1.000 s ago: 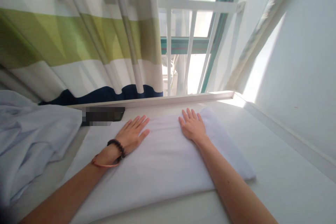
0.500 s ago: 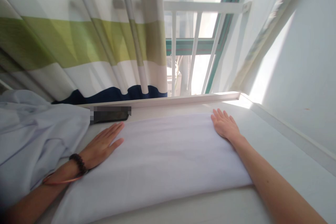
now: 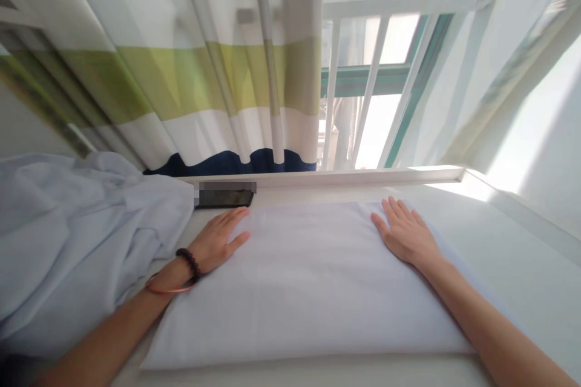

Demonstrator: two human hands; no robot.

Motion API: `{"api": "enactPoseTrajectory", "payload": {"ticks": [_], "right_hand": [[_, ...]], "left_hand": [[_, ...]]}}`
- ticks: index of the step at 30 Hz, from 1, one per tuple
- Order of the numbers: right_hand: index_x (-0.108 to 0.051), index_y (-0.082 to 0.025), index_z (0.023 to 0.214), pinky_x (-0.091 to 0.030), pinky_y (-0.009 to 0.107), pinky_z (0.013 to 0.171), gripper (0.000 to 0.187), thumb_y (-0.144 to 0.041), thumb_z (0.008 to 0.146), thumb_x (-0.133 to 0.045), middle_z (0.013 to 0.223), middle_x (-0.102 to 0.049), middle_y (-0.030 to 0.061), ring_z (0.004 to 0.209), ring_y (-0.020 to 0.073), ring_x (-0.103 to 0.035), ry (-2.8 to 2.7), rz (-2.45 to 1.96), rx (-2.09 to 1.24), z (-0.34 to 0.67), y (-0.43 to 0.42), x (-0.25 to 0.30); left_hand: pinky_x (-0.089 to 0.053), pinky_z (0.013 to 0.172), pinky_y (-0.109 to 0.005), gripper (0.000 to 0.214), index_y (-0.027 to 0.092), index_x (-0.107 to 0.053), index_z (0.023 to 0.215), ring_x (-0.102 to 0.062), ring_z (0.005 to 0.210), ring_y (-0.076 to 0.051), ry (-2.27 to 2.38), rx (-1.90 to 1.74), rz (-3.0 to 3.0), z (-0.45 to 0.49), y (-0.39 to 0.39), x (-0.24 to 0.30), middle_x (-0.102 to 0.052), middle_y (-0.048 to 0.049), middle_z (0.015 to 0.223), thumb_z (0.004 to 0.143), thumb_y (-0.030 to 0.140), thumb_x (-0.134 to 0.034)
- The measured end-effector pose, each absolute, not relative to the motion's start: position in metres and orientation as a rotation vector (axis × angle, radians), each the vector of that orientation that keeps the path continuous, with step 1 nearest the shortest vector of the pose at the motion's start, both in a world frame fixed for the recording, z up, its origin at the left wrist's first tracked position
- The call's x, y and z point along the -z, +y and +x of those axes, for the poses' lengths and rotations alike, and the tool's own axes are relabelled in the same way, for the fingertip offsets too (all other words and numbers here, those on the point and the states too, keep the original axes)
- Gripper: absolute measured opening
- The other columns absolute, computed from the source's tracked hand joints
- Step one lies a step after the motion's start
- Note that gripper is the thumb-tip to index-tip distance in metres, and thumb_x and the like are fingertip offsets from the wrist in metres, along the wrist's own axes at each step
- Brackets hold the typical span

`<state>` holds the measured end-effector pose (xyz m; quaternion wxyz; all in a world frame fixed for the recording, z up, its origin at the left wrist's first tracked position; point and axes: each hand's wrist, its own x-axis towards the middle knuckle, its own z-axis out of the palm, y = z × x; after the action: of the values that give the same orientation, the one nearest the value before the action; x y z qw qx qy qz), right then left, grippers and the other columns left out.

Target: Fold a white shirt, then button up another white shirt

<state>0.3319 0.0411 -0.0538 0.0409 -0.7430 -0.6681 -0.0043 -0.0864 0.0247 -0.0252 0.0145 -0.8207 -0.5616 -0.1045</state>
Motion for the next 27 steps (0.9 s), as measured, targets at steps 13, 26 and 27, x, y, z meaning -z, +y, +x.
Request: {"api": "enactPoseTrajectory", "payload": {"ticks": [13,26,27], "right_hand": [[-0.026,-0.008,0.149,-0.016,0.043,0.117,0.073,-0.053,0.093,-0.012,0.156,-0.021,0.0062,0.144,0.0233,-0.016,-2.081,-2.240,0.050,0.342,0.053,0.060],[-0.029,-0.017,0.148,-0.017,0.045,0.116,0.065,-0.052,0.096,-0.014,0.157,-0.021,0.0044,0.143,0.0235,-0.018,-2.034,-2.213,0.034,0.348,0.047,0.055],[-0.028,-0.017,0.149,-0.018,0.046,0.116,0.065,-0.052,0.096,-0.013,0.157,-0.021,0.0045,0.143,0.0236,-0.019,-2.025,-2.221,0.024,0.351,0.048,0.054]], "left_hand": [[-0.027,0.114,-0.042,0.054,0.014,-0.042,0.139,-0.036,0.136,-0.023,-1.756,0.322,-2.666,-0.098,0.024,0.018,-0.041,-0.0104,0.147,0.095,0.044,-0.034],[-0.025,0.115,-0.042,0.060,0.016,-0.037,0.143,-0.031,0.139,-0.023,-1.692,0.244,-2.624,-0.103,0.028,0.028,-0.035,-0.0086,0.151,0.096,0.050,-0.024],[-0.024,0.116,-0.042,0.060,0.016,-0.037,0.144,-0.030,0.140,-0.023,-1.694,0.235,-2.617,-0.104,0.029,0.029,-0.035,-0.0084,0.151,0.096,0.050,-0.024]]}}
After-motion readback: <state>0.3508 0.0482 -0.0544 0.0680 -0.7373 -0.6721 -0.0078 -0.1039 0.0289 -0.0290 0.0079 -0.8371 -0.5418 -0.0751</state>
